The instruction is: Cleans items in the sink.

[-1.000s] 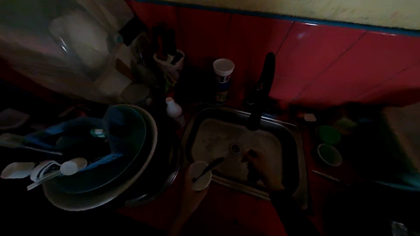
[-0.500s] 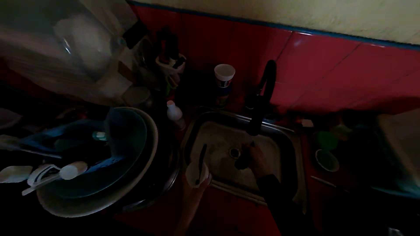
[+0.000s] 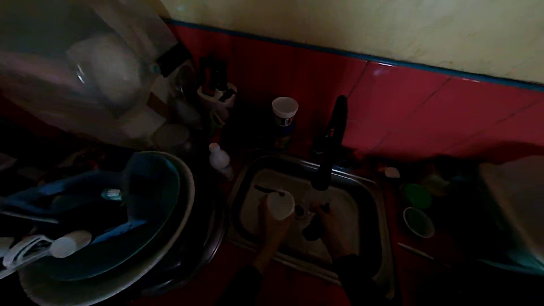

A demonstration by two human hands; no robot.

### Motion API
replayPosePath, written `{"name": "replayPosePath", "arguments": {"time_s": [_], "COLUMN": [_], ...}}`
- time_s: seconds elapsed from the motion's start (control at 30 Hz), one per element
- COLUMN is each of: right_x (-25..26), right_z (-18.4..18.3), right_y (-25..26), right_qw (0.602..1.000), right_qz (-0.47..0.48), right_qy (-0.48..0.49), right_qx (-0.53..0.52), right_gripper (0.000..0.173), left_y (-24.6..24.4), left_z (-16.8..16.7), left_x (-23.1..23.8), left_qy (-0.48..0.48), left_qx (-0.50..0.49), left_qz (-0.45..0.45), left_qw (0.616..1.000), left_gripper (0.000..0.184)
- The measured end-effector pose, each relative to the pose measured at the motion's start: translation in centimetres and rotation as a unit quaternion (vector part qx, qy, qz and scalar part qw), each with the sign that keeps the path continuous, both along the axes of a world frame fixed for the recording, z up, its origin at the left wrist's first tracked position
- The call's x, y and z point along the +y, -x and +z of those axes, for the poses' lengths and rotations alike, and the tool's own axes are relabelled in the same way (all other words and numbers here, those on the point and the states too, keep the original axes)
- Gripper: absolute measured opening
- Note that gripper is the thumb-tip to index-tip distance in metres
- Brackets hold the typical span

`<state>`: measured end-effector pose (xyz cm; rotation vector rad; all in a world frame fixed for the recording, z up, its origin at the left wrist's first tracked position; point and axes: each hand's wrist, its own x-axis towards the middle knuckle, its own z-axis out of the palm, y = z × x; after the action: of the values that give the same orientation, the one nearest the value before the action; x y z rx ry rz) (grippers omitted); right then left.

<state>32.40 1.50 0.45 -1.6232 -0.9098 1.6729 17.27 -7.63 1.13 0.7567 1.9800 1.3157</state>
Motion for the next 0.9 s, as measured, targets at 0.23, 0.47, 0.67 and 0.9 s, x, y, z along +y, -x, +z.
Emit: {"name": "replayPosePath", "arguments": {"time_s": [0.23, 0.47, 0.67, 0.9], "right_x": [-1.7, -2.9, -4.1, -4.9], "right_z": [-1.2, -2.1, -2.3, -2.5], "right_y": [-2.3, -4.2, -4.8, -6.1], "right_qw": [0.999, 0.998, 0.998, 0.997], "right_qz": [-0.022, 0.007, -0.015, -0.033], "right_qy": [0.026, -0.007, 0.022, 0.068], "right_qx": [-0.025, -0.061, -0.056, -0.029], "right_gripper": [0.023, 0.031, 0.028, 0.03], "left_y": [-2.2, -4.3, -4.9, -5.2], "left_z": [-2.2, -1.9, -2.0, -2.6], "left_x": [2.9, 5.4, 5.8, 6.0], "left_qy": [-0.024, -0.031, -0.036, -0.044], "left_qx": [0.017, 0.006, -0.001, 0.012], "left_qz": [-0.058, -0.119, -0.145, -0.152], "left_qw": [0.998, 0.992, 0.989, 0.987], "left_gripper": [0.106, 0.103, 0.102, 0.103]}}
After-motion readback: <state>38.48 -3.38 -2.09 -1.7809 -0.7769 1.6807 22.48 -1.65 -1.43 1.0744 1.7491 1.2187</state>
